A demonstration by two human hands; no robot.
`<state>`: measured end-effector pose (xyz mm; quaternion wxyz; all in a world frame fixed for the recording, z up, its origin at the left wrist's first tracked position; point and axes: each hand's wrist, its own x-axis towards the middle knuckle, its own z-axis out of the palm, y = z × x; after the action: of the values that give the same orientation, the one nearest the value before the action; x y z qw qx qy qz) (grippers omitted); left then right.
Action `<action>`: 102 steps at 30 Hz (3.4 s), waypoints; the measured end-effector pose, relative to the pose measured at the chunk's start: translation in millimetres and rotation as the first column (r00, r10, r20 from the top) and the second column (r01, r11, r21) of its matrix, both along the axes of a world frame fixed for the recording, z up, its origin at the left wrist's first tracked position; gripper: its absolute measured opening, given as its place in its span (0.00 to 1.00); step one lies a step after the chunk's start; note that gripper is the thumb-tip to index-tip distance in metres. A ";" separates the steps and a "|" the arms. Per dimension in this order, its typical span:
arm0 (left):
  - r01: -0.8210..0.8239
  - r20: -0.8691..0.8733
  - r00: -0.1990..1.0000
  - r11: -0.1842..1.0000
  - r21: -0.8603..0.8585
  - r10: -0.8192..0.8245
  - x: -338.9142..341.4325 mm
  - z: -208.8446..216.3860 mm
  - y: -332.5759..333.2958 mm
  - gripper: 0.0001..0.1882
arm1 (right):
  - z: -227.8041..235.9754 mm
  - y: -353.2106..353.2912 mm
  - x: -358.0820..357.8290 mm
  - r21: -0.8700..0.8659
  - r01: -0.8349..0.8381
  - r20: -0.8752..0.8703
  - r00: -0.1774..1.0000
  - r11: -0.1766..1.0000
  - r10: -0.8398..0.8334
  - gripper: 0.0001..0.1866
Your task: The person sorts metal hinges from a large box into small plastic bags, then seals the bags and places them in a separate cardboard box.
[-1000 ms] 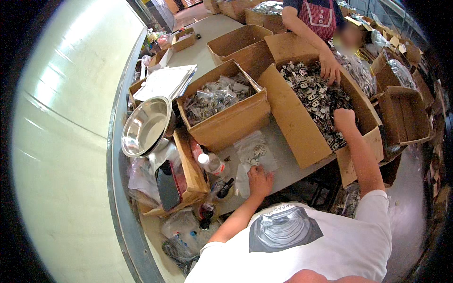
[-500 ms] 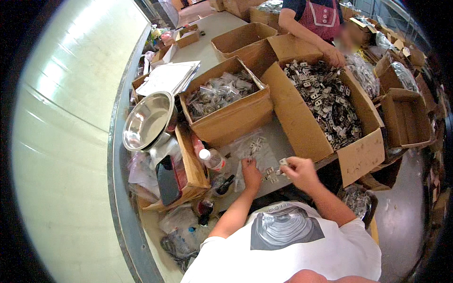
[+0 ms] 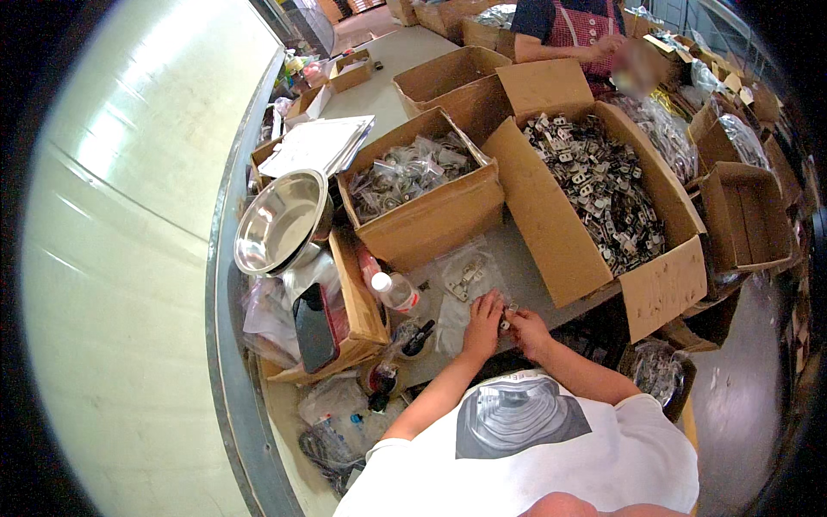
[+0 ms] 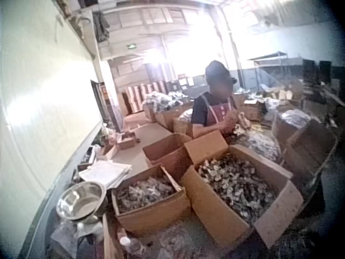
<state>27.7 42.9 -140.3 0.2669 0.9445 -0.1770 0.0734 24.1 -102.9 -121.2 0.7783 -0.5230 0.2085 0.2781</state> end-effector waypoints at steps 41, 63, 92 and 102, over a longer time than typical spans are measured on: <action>0.065 -0.135 0.989 0.998 -0.010 -0.065 -23.2 -39.1 14.8 0.22 | 175.8 -81.6 31.4 -0.753 -0.261 0.492 0.387 0.604 0.780 0.14; -0.042 -0.285 0.958 0.962 -0.269 -0.038 -16.3 -29.0 21.2 0.29 | 218.4 -187.5 57.0 -0.884 0.433 0.437 0.625 0.178 0.646 0.08; 0.165 -0.076 0.981 0.970 -0.181 -0.181 -21.6 -28.6 -6.1 0.34 | -43.4 -7.7 7.1 -0.813 0.153 0.533 0.583 0.561 0.613 0.21; 0.098 -0.057 0.991 0.958 -0.268 -0.118 -24.7 -14.5 -10.3 0.35 | -33.1 3.6 12.8 -0.798 -0.004 0.329 0.835 0.603 0.441 0.20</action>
<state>3.0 32.6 -154.8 0.4006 0.8913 -0.2072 0.0472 36.9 -99.3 -154.3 0.4621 -0.8786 0.0298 0.1167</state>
